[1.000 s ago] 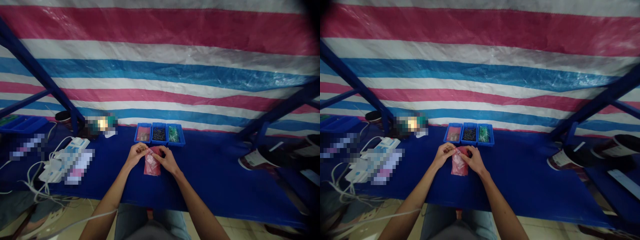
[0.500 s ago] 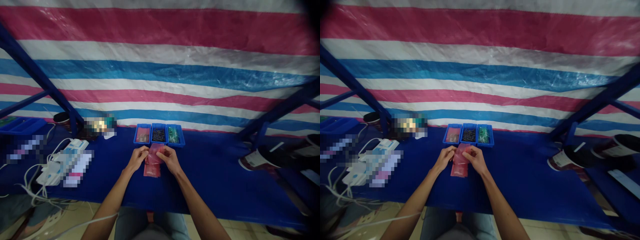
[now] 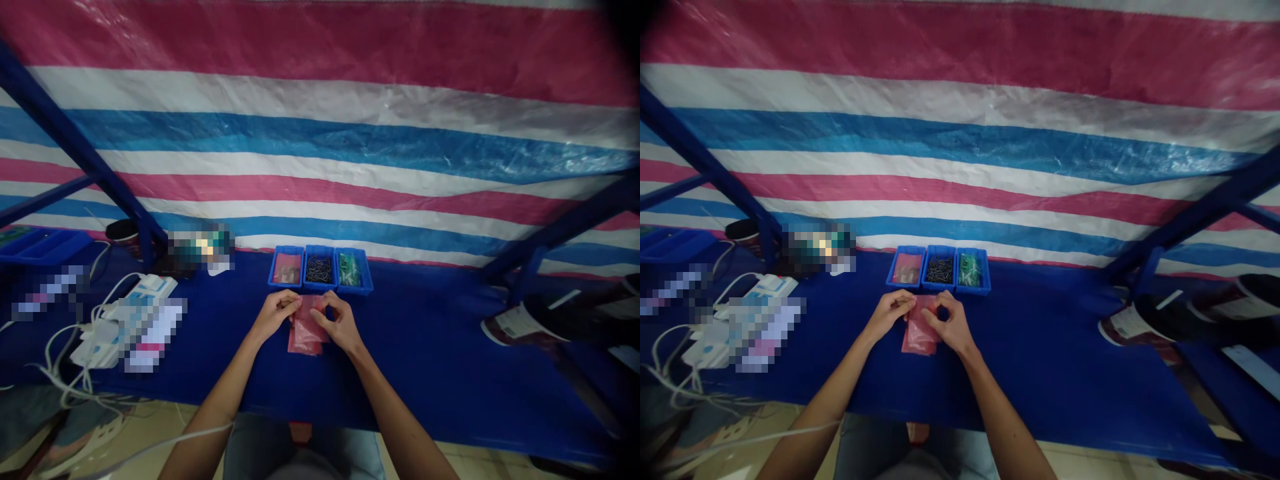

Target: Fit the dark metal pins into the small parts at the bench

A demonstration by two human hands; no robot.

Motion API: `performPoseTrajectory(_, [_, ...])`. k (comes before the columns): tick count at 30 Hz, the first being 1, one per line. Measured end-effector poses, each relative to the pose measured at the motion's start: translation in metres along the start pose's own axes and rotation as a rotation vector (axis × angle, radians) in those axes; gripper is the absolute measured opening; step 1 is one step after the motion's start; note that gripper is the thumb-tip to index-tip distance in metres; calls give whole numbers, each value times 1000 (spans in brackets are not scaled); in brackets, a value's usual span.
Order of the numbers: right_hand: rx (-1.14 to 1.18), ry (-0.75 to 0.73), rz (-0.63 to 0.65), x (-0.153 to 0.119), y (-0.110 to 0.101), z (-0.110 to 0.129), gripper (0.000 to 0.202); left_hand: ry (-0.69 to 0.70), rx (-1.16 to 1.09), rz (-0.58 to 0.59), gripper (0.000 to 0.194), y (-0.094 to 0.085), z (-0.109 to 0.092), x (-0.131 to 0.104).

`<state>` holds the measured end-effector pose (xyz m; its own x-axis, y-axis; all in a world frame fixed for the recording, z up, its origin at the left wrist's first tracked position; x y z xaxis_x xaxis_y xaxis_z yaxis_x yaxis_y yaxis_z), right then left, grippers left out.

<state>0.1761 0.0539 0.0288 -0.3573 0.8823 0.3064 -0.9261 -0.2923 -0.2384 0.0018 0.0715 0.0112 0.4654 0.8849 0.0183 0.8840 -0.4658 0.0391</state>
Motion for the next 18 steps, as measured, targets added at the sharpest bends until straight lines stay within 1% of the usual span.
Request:
performPoseTrajectory(3, [-89, 19, -108, 1, -8, -3, 22, 46, -58, -49, 30, -4, -1, -1])
performPoseTrajectory(5, [-106, 48, -142, 2, -9, -6, 28, 76, -110, -87, 29, -8, 0, -3])
performPoseTrajectory(7, [-111, 81, -138, 3, -8, -9, 40, 95, -158, -118, 28, -10, 1, -4])
performPoseTrajectory(9, [-111, 115, -120, 3, -5, -13, 43, 102, -198, -141, 28, -12, 3, -4])
performPoseTrajectory(13, [-66, 168, -62, 2, 0, -21, 31, 91, -278, -167, 29, -13, 9, -4])
performPoseTrajectory(16, [81, 205, -15, 2, 4, -27, 29, 58, -301, -167, 31, -11, 12, -2])
performPoseTrajectory(18, [170, 207, -22, 2, 3, -28, 29, 50, -279, -144, 34, -8, 11, -1])
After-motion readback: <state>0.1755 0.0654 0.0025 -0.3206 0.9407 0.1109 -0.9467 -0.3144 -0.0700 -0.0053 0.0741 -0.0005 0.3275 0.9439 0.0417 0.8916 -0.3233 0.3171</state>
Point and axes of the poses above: each hand's wrist, its own x-axis towards the middle knuckle, its own y-axis out of the palm, z = x × y, the point moved 6 cm from there along x, towards the middle knuckle, and after that the axes turned 12 degrees about z, right-handed, at the moved point
